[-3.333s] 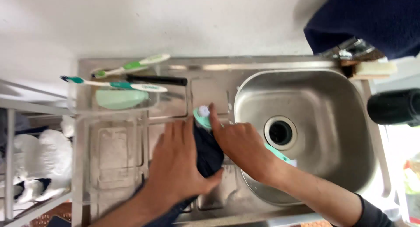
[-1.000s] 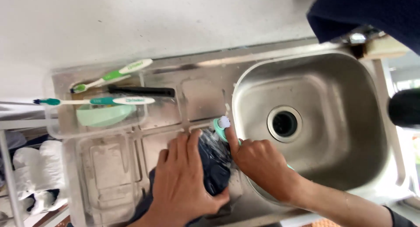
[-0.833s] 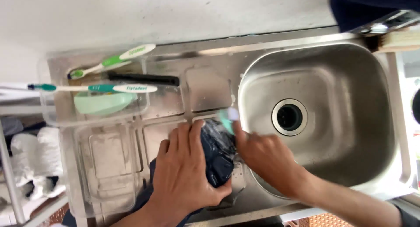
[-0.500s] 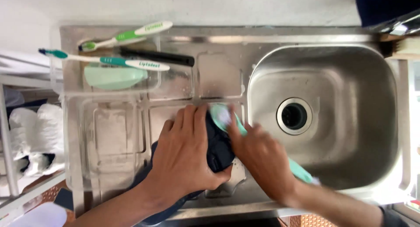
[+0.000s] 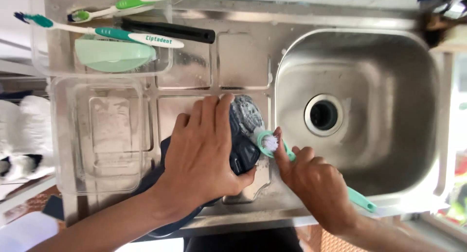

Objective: A person is seen scrubbing the sole of a dark blue shoe with a toothbrush and soapy water in a sink, then rinsing it under the tap.

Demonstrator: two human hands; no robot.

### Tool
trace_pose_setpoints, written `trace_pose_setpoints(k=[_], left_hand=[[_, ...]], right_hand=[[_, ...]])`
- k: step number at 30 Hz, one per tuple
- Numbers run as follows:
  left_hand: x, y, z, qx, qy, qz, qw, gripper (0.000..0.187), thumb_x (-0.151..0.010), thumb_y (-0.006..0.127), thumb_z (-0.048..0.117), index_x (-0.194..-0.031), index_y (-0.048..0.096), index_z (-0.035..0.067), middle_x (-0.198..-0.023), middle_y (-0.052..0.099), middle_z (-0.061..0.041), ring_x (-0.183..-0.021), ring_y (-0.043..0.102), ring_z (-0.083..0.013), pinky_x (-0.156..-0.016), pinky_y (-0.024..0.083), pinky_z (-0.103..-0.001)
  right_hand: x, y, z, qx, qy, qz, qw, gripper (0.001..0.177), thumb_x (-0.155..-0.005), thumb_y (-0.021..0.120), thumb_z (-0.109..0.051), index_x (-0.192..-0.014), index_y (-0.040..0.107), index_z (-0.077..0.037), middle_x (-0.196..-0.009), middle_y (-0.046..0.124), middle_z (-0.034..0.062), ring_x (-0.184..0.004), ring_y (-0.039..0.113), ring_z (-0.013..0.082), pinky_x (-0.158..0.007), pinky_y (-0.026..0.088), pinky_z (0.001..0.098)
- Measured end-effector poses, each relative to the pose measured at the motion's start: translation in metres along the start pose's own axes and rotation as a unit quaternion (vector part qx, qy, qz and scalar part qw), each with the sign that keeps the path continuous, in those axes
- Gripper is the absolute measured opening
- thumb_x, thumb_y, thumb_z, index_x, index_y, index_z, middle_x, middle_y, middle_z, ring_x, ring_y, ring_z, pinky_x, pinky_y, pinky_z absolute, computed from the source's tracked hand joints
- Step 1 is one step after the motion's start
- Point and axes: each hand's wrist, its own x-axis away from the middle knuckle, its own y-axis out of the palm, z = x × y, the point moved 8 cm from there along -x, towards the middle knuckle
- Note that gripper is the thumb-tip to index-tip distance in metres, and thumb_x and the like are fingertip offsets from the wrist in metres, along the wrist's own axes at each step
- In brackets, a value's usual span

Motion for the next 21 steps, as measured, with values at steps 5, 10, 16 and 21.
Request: trace_pose_setpoints(k=[5, 10, 16, 21], left_hand=[[0.001, -0.005, -0.005, 0.024, -0.004, -0.005, 1.000, 0.124, -0.056, 0.088, 0.072, -0.140, 0.043, -0.007, -0.130, 0.056, -0.021, -0.111, 0.059, -0.0380, -0.087, 0.053, -0.049], [0.009, -0.008, -0.007, 0.002, -0.013, 0.032, 0.999, 0.125, -0.051, 0.090, 0.075, -0.138, 0.047, -0.004, -0.123, 0.058, -0.016, -0.107, 0.060, -0.0337, -0.084, 0.053, -0.046], [0.012, -0.009, -0.001, -0.018, -0.001, 0.044, 0.999, 0.125, -0.052, 0.086, 0.077, -0.140, 0.047, -0.004, -0.124, 0.059, -0.016, -0.111, 0.059, -0.0343, -0.083, 0.052, -0.046], [0.019, -0.032, -0.007, 0.044, -0.004, 0.076, 0.996, 0.124, -0.058, 0.088, 0.083, -0.136, 0.045, -0.003, -0.117, 0.057, -0.016, -0.102, 0.060, -0.0337, -0.072, 0.054, -0.046]], right_hand=[[-0.051, -0.017, 0.004, 0.021, 0.024, 0.057, 0.998, 0.061, -0.098, 0.055, -0.008, -0.156, 0.045, -0.023, -0.060, 0.038, -0.0120, -0.044, 0.035, -0.0002, -0.040, 0.025, 0.0206], [-0.030, -0.025, 0.011, -0.029, 0.012, 0.064, 0.997, 0.058, -0.102, 0.056, -0.008, -0.157, 0.048, -0.021, -0.055, 0.034, -0.0106, -0.038, 0.027, -0.0011, -0.034, 0.024, 0.0217], [-0.030, -0.023, 0.006, -0.112, -0.016, 0.070, 0.991, 0.061, -0.093, 0.060, -0.004, -0.153, 0.049, -0.011, -0.051, 0.044, -0.0093, -0.034, 0.041, 0.0024, -0.031, 0.032, 0.0238], [-0.043, -0.026, 0.005, -0.124, 0.010, 0.096, 0.988, 0.051, -0.088, 0.068, -0.014, -0.136, 0.058, -0.028, -0.056, 0.053, -0.0107, -0.039, 0.055, 0.0081, -0.035, 0.034, 0.0264]])
